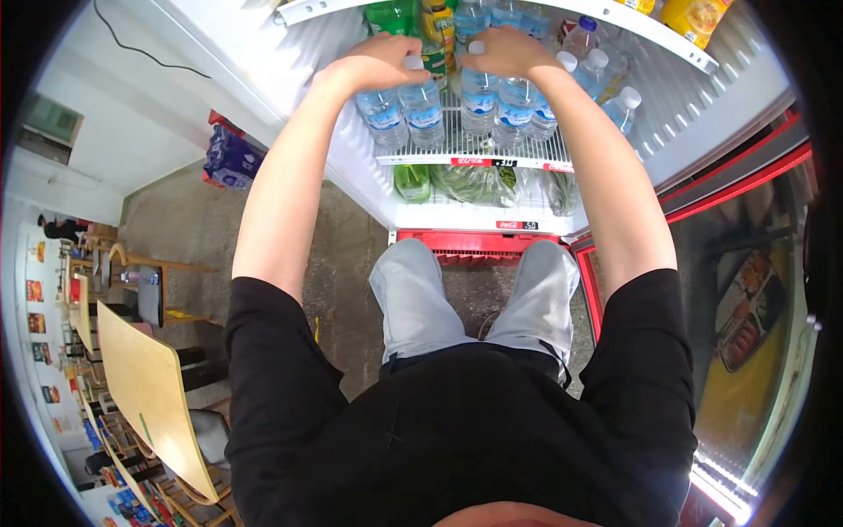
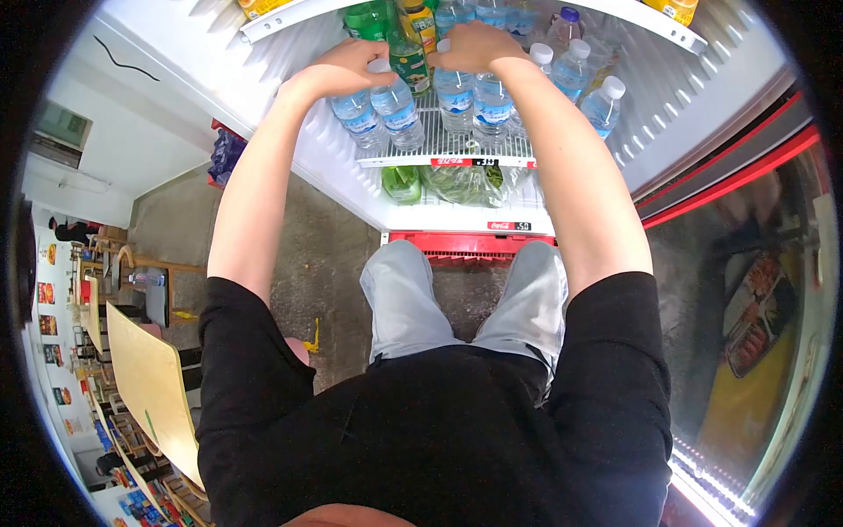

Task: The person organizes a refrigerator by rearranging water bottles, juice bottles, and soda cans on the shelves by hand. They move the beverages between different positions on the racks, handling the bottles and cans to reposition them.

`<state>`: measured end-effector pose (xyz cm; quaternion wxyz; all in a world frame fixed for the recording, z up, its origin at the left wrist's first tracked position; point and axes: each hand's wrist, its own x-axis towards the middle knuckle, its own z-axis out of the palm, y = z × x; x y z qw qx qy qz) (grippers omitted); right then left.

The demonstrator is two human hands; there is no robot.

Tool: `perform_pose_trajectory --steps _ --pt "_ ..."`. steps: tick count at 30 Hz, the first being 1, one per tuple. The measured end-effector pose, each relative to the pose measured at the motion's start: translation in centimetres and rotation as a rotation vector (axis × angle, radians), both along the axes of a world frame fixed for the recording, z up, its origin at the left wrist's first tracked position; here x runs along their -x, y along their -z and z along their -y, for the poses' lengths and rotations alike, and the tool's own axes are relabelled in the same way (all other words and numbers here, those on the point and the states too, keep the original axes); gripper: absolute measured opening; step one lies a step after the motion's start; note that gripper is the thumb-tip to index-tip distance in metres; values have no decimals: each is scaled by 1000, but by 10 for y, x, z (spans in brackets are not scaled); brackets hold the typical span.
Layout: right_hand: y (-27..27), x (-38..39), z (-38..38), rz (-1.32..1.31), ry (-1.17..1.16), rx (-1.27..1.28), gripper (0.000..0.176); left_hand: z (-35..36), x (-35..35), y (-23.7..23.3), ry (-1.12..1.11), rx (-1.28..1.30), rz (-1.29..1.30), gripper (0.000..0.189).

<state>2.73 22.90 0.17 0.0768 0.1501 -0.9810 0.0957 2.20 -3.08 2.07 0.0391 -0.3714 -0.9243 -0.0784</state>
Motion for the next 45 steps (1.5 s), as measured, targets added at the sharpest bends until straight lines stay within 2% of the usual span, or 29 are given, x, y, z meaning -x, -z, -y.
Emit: perform_pose_trajectory --steps 2,5,12,15,17,20,23,24,30,33,35,38,42,45 --pt "-2 -1 0 19 15 15 74 -1 -6 -6 14 2 -7 44" --pt "0 4 -1 33 27 5 76 -9 -20 -22 -85 39 32 46" --pt "0 2 3 -29 59 -68 81 -6 -7 -9 91 -41 -11 46" --pt "-12 -4 9 142 69 -69 87 -3 -6 -7 112 -55 -8 46" --pt "-13 -6 12 148 82 -73 90 -4 -7 -9 108 -42 17 46" --pt "-20 -11 13 186 88 -72 94 -9 -11 -16 37 39 35 49" --pt "-17 -10 12 176 86 -56 96 -24 -22 -27 -135 210 79 66" --pt "-15 -10 12 163 85 -49 96 -24 -21 -25 -131 195 56 68" --pt "-7 -6 8 128 45 -43 97 -20 -18 -23 -71 194 50 69" --pt "-11 -9 8 164 29 -56 88 -19 -20 -27 -60 200 83 66" --pt "-16 -10 9 225 26 -56 88 -21 -22 -29 -90 213 97 63" --pt "0 6 2 184 -25 -17 92 -27 -22 -15 -41 16 -122 60" --pt "-12 -6 -1 213 -3 104 98 -52 -19 -14 40 -65 -37 54" --pt "-23 -23 3 139 14 168 101 -67 -22 -9 66 -86 -34 54"
